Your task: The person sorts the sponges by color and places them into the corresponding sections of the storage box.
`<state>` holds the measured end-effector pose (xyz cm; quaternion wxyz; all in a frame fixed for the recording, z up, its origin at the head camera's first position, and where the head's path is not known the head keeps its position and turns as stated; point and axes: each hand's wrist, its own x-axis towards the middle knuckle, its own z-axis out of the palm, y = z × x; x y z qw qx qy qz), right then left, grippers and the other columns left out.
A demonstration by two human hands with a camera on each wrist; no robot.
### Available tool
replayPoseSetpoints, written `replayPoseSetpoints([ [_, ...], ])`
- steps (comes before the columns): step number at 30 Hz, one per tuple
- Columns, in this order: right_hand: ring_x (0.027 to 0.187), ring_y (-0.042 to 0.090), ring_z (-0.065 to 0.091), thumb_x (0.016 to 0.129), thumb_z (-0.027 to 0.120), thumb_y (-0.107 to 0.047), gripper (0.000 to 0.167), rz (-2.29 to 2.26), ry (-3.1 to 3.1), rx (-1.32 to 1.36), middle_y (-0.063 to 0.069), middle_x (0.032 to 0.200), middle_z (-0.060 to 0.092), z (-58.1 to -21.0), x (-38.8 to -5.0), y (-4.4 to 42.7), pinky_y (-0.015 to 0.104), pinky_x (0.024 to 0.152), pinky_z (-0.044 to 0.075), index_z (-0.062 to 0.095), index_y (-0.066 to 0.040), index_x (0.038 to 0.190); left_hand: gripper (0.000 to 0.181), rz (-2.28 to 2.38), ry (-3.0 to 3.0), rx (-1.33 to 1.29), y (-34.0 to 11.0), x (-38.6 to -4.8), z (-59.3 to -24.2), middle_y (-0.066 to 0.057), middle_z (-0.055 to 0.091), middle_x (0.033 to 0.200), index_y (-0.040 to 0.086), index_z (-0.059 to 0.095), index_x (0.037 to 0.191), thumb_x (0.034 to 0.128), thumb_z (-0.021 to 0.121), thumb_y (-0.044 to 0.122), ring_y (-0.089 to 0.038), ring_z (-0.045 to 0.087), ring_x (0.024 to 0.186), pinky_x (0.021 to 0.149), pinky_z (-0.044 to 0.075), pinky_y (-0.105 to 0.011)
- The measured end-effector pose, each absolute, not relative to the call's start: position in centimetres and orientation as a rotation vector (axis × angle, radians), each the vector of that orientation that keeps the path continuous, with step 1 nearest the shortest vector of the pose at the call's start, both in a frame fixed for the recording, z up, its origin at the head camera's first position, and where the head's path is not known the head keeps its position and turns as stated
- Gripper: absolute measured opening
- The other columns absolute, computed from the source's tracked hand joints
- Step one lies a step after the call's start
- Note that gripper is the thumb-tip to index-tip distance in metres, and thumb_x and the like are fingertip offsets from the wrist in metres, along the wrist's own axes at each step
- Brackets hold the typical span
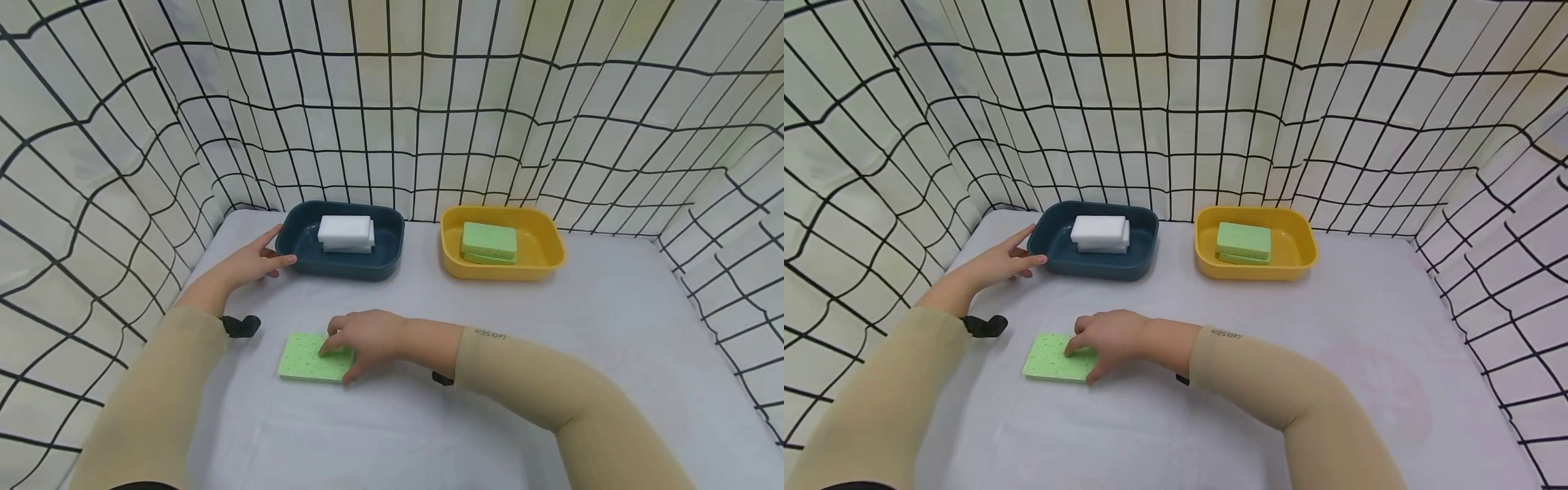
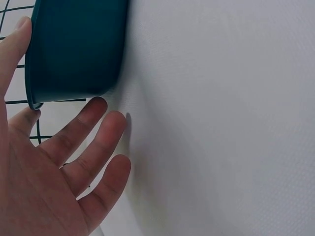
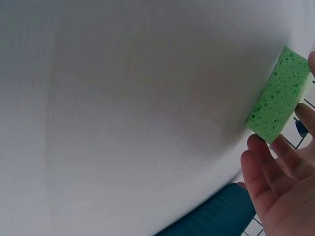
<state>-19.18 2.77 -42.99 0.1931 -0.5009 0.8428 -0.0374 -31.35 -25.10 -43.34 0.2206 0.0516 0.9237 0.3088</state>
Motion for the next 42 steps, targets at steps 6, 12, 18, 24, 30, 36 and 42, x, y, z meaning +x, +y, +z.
replayPoseSetpoints([
  [6, 0.121, 0.010, 0.052, 0.084, 0.075, -0.051, 0.058, -0.108, 2.383, -1.356, -0.006, 0.138, 0.053, -42.9, -18.7, 2.5, 0.027, 0.097, 0.045, 0.057, -0.038, 0.138, 0.100, 0.860, 2.550, 0.138, -25.2, -31.3, -43.2, -0.029, 0.044, 0.142, 0.027, -0.013, 0.159, 0.0942, 0.057, 0.060, -0.033, 0.062, 0.107, 0.090, 0.045, -0.048],
  [12, 0.112, 0.008, 0.053, 0.086, 0.075, -0.047, 0.054, -0.124, 2.398, -1.359, -0.008, 0.128, 0.057, -42.9, -18.6, 2.6, 0.025, 0.090, 0.046, 0.058, -0.035, 0.136, 0.101, 0.865, 2.547, 0.133, -25.0, -31.3, -43.4, -0.028, 0.044, 0.143, 0.029, -0.012, 0.159, 0.0925, 0.057, 0.063, -0.032, 0.062, 0.107, 0.091, 0.045, -0.048],
  [18, 0.120, 0.011, 0.051, 0.087, 0.074, -0.042, 0.051, -0.168, 2.437, -1.304, -0.008, 0.134, 0.056, -42.5, -19.7, 4.1, 0.028, 0.099, 0.043, 0.059, -0.035, 0.135, 0.101, 0.868, 2.544, 0.136, -24.8, -31.3, -43.6, -0.029, 0.044, 0.144, 0.029, -0.013, 0.158, 0.0930, 0.057, 0.062, -0.032, 0.062, 0.108, 0.095, 0.043, -0.051],
  [24, 0.128, 0.014, 0.048, 0.087, 0.073, -0.041, 0.054, -0.220, 2.477, -1.257, -0.005, 0.139, 0.054, -41.0, -20.4, 6.0, 0.032, 0.104, 0.041, 0.058, -0.034, 0.138, 0.101, 0.871, 2.551, 0.137, -25.1, -31.2, -43.6, -0.029, 0.044, 0.143, 0.028, -0.013, 0.159, 0.0931, 0.057, 0.061, -0.032, 0.062, 0.107, 0.094, 0.044, -0.051],
  [30, 0.135, 0.018, 0.043, 0.088, 0.072, -0.042, 0.055, -0.256, 2.519, -1.156, -0.002, 0.146, 0.049, -39.4, -21.3, 8.3, 0.037, 0.108, 0.038, 0.056, -0.035, 0.140, 0.103, 0.880, 2.550, 0.134, -25.3, -31.4, -43.7, -0.028, 0.043, 0.144, 0.030, -0.013, 0.158, 0.0910, 0.058, 0.065, -0.033, 0.062, 0.109, 0.094, 0.044, -0.051],
  [36, 0.138, 0.021, 0.041, 0.088, 0.073, -0.040, 0.053, -0.291, 2.629, -0.994, -0.001, 0.150, 0.046, -37.7, -22.3, 12.5, 0.041, 0.109, 0.037, 0.058, -0.036, 0.139, 0.100, 0.893, 2.542, 0.131, -25.3, -31.1, -43.7, -0.028, 0.044, 0.143, 0.030, -0.012, 0.159, 0.0935, 0.058, 0.060, -0.033, 0.061, 0.109, 0.092, 0.045, -0.049],
  [42, 0.136, 0.027, 0.042, 0.087, 0.072, -0.033, 0.048, -0.327, 2.795, -0.823, 0.002, 0.149, 0.048, -35.5, -23.4, 18.1, 0.048, 0.106, 0.039, 0.062, -0.034, 0.134, 0.100, 0.909, 2.538, 0.148, -25.2, -31.0, -43.6, -0.027, 0.045, 0.142, 0.030, -0.012, 0.159, 0.0937, 0.058, 0.060, -0.032, 0.061, 0.110, 0.091, 0.046, -0.047],
])
